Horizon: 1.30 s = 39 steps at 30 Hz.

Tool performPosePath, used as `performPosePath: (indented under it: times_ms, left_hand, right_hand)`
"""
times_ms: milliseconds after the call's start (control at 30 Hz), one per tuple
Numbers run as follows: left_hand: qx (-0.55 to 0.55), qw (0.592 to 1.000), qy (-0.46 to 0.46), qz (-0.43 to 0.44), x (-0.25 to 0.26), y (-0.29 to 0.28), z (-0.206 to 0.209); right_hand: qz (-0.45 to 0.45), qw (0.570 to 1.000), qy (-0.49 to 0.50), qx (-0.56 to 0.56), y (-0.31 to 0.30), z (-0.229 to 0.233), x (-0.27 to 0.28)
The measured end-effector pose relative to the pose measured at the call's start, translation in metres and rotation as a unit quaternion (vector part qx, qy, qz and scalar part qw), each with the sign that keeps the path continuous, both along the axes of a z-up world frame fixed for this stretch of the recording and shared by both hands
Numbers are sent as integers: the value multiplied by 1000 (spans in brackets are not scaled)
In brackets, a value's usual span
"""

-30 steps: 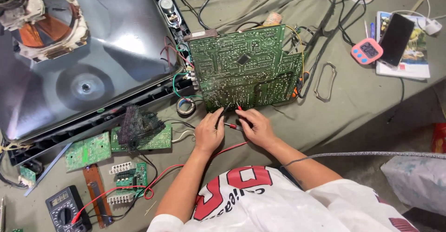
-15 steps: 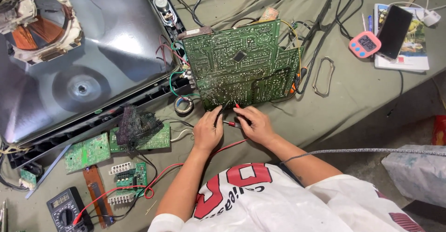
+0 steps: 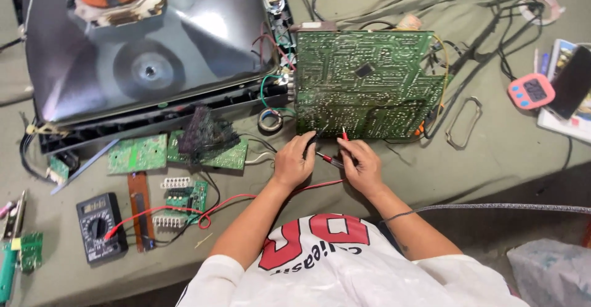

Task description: Using a multimeter probe to test various points on a circuit board for diagnostic purposes.

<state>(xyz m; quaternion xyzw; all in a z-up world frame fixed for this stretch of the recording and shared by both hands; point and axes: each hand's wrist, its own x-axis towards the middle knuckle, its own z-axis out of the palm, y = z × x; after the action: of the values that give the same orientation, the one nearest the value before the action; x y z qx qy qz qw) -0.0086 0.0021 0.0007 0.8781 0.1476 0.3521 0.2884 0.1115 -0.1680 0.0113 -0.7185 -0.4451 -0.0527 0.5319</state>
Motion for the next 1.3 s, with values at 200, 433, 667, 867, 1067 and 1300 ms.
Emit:
performPosePath:
  times_ms: [200,433,667,867,1067,1300]
  left_hand:
    - [6,1000,-4,1,-5,-1,-1]
    - [-18,1000,-1,18,-4,4,-2]
    - [-39,999,15,4,-7,2,0]
    - [-35,999,11,14,-7,4,-8]
    - [-35,999,4,11,-8,4,-9]
    - [-35,999,15,9,-10,3,-5]
  right_hand:
    - [18,1000,22,-5,5,-4,1]
    - [30,999,25,-22,14,-2,0]
    - [19,999,12,-25,14,9,-4]
    - [23,999,4,-24,14,8,-6]
    - [29,999,-12,-23,16,9,-7]
    - [27,999,-7,-26,15,1,-5]
